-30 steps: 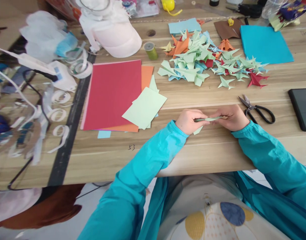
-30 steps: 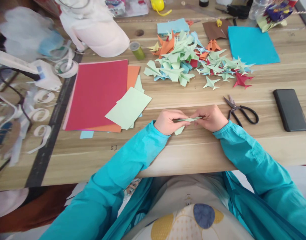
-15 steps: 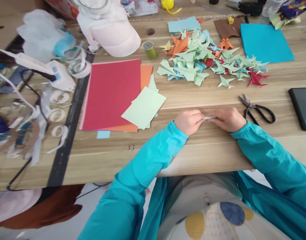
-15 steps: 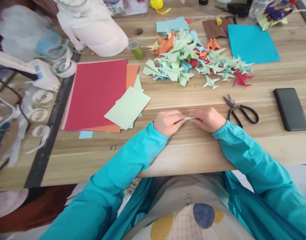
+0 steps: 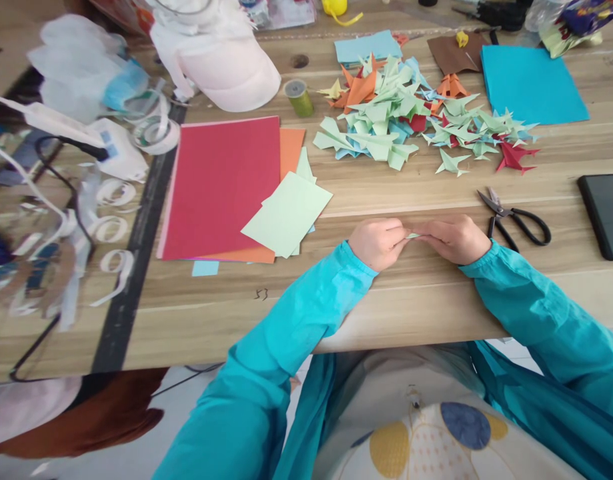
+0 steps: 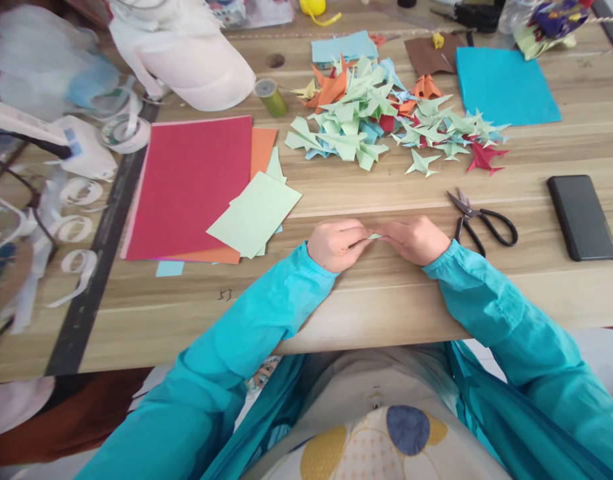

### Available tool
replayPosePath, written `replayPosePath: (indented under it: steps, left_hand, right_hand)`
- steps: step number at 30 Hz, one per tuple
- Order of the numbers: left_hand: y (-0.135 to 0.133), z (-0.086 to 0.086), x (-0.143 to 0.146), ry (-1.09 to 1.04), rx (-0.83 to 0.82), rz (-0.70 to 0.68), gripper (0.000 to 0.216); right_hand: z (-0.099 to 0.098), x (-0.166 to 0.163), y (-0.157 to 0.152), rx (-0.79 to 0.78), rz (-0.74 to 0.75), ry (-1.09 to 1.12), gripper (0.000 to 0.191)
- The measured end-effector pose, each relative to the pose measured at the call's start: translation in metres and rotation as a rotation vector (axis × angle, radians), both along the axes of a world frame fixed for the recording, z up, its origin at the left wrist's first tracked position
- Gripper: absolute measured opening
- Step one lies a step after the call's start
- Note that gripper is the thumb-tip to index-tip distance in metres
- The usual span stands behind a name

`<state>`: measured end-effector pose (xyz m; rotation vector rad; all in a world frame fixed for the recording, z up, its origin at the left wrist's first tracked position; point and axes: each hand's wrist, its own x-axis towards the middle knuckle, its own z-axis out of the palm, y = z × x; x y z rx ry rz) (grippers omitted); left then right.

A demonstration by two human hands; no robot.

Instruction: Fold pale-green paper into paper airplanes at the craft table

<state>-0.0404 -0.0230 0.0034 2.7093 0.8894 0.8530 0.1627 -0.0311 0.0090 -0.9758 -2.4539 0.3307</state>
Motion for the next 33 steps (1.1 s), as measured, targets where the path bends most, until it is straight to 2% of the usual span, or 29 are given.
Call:
replayPosePath:
  steps: [5,14,19,26,33]
  left_hand:
    - [0.0,0.0,0.0,-0.017,0.001,-0.001,0.026]
    - [-0.002,0.005,0.003,-0.114,-0.092,-0.001,0.026]
    - [0.004,0.005,0.004,0.033,0.053,-0.036,0.03]
    - [0.005,0.001,0.005,0.166,0.209,-0.018,0.037]
    - [0.005,0.0,0.006,0.191,0.27,-0.035,0.036]
  right_hand:
    - [-0.001,0.0,-0.001,-0.001,-0.024,0.022,0.023]
    - [0.001,-0.001,-0.003,-0.06,-0.05,0.059,0.022]
    - [0.002,-0.002,-0.001,-0.031,-0.061,0.029,0.022]
    - [0.005,-0.003,0.0,-0.088,-0.099,0.052,0.019]
    - [0.01,-0.002,0.002,-0.052,0.005,0.066,0.021]
